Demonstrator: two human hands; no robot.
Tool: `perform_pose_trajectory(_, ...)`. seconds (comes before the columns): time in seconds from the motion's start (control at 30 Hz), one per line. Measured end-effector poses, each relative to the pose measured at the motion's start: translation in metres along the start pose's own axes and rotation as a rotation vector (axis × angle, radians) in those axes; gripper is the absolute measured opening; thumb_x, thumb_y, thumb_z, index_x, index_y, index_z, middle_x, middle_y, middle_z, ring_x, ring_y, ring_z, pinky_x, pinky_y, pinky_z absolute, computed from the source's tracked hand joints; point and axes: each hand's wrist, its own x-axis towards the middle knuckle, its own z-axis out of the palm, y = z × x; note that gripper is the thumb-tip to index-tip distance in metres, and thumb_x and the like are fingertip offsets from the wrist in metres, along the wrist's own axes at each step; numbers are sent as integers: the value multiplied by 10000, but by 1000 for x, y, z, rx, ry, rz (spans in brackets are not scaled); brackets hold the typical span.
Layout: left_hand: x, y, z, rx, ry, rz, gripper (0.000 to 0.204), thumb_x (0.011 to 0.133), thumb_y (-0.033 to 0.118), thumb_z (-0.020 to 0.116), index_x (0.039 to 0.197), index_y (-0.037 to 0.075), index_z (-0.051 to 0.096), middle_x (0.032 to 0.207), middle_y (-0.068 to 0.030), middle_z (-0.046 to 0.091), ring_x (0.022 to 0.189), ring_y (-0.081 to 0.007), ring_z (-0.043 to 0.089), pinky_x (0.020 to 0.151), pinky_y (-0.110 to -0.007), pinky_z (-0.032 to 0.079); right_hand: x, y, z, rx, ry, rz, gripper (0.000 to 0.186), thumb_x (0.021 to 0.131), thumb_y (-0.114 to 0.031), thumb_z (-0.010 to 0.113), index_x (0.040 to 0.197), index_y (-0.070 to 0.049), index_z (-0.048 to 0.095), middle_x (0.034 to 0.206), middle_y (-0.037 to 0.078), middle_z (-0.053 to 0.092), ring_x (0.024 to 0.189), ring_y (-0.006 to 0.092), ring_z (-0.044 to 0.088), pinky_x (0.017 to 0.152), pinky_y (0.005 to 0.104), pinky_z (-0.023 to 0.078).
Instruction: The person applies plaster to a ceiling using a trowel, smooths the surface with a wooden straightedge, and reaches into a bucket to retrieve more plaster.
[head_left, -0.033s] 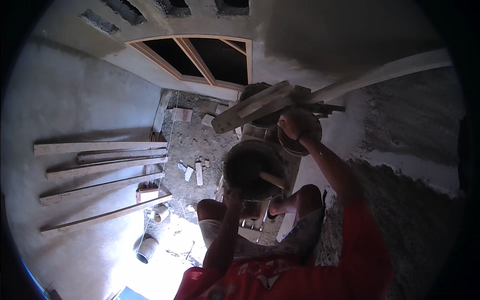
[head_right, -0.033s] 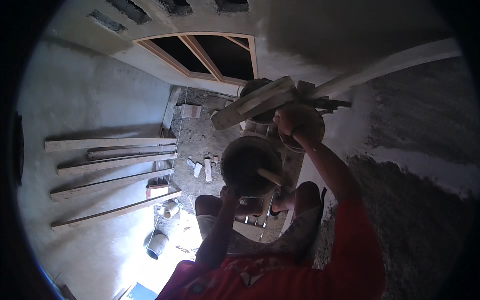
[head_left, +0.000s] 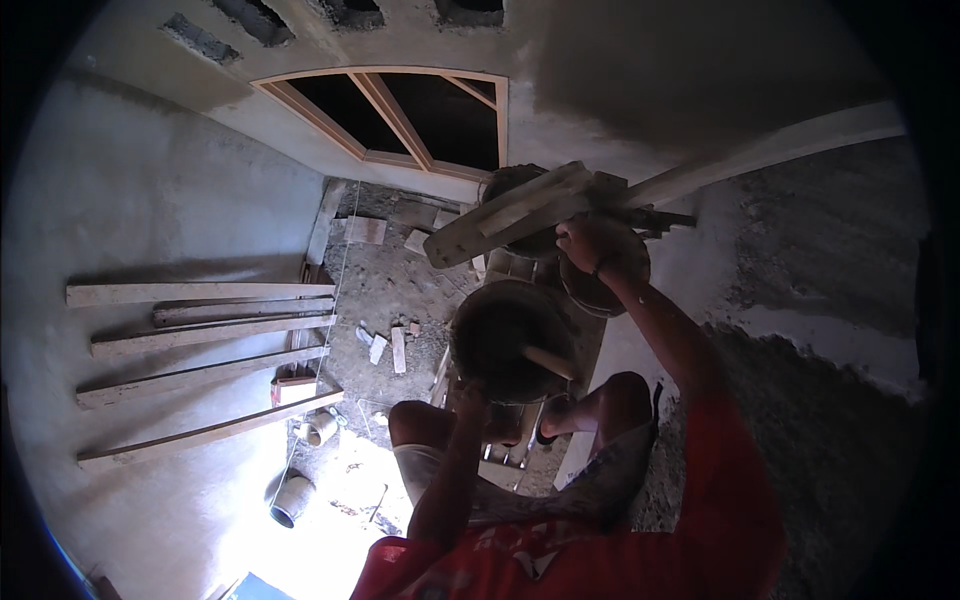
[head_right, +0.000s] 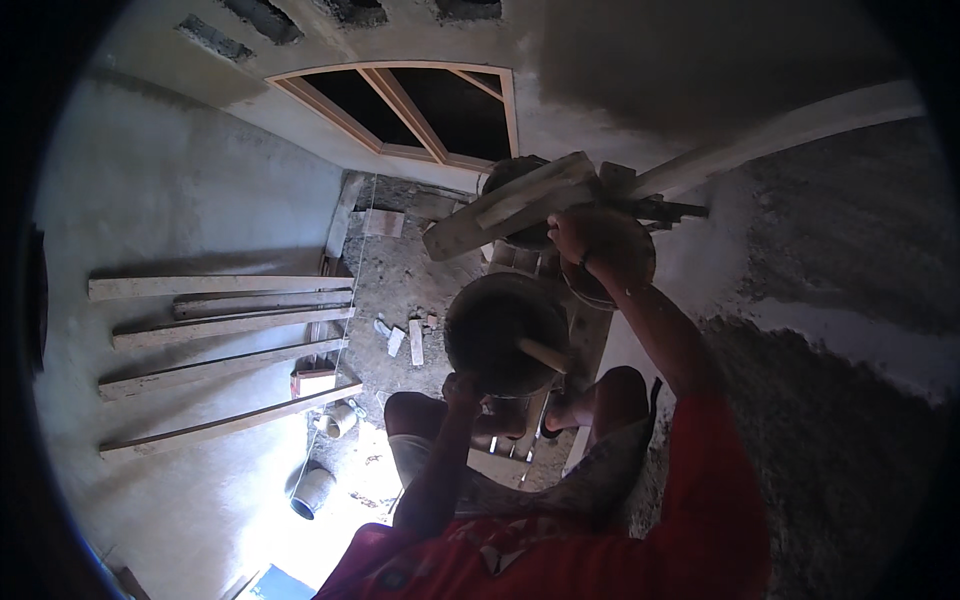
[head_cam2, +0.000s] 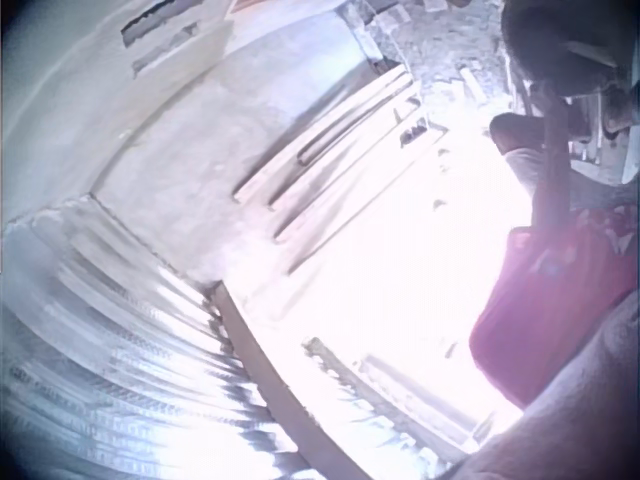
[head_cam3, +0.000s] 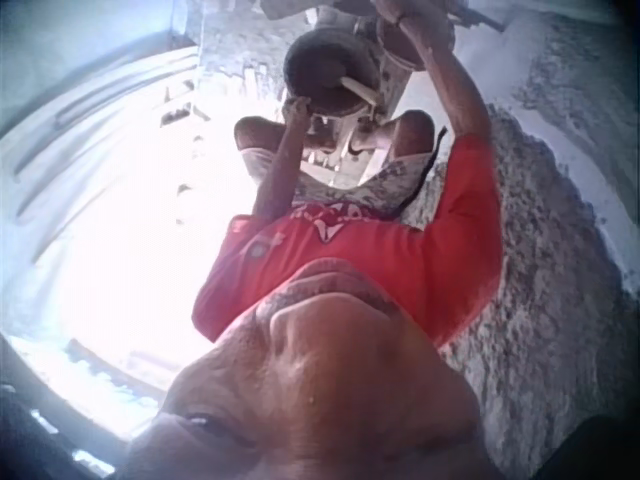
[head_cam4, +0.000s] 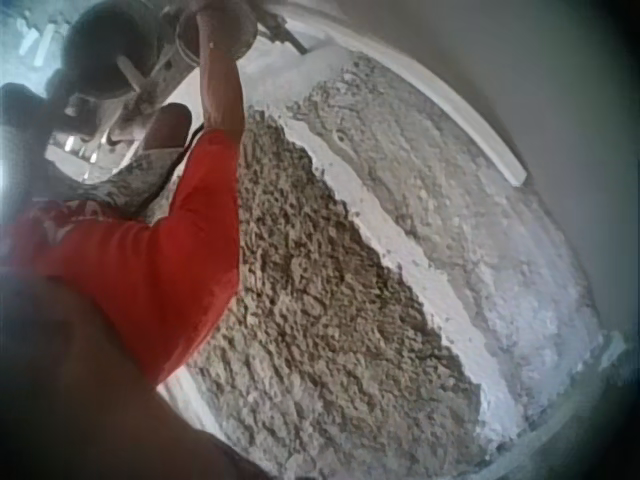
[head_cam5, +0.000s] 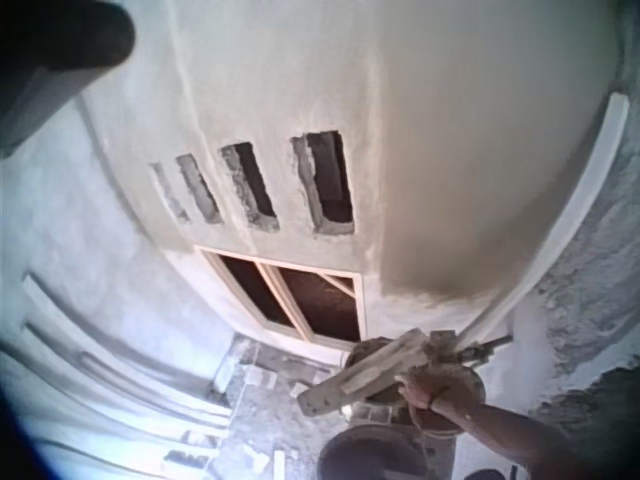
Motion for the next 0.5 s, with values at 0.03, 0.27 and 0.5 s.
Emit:
perform_pose_trajectory(0.03, 11, -6, 17, -31, 31, 77, 365, 589, 213, 738, 921, 111, 629, 886, -80, 636, 828, -311, 583, 706, -439, 465, 22, 32, 38, -15, 66, -20, 339, 786, -158, 583, 1122, -112, 580, 1009, 189, 616, 965, 336, 582, 859, 444, 428)
perform_pose_trajectory(0.27, 52, -36, 47, 470, 15, 559, 322, 583, 261, 727, 857, 100, 674, 783, -107, 608, 710, -294, 594, 604, -406, 480, 128, 100, 144, -535, 114, -345, 458, 798, -139, 544, 1253, -111, 497, 1257, 185, 519, 1158, 349, 492, 988, 450, 368)
perform_pose_trajectory(0.5, 69, -47, 67, 168, 186, 416, 185, 713, 256, 635, 758, 97, 717, 707, -95, 585, 628, -229, 601, 533, -340, 482, 146, 69, 119, -418, -54, -402, 422, 794, -188, 600, 1189, -68, 516, 1127, 191, 580, 1095, 333, 537, 923, 439, 429)
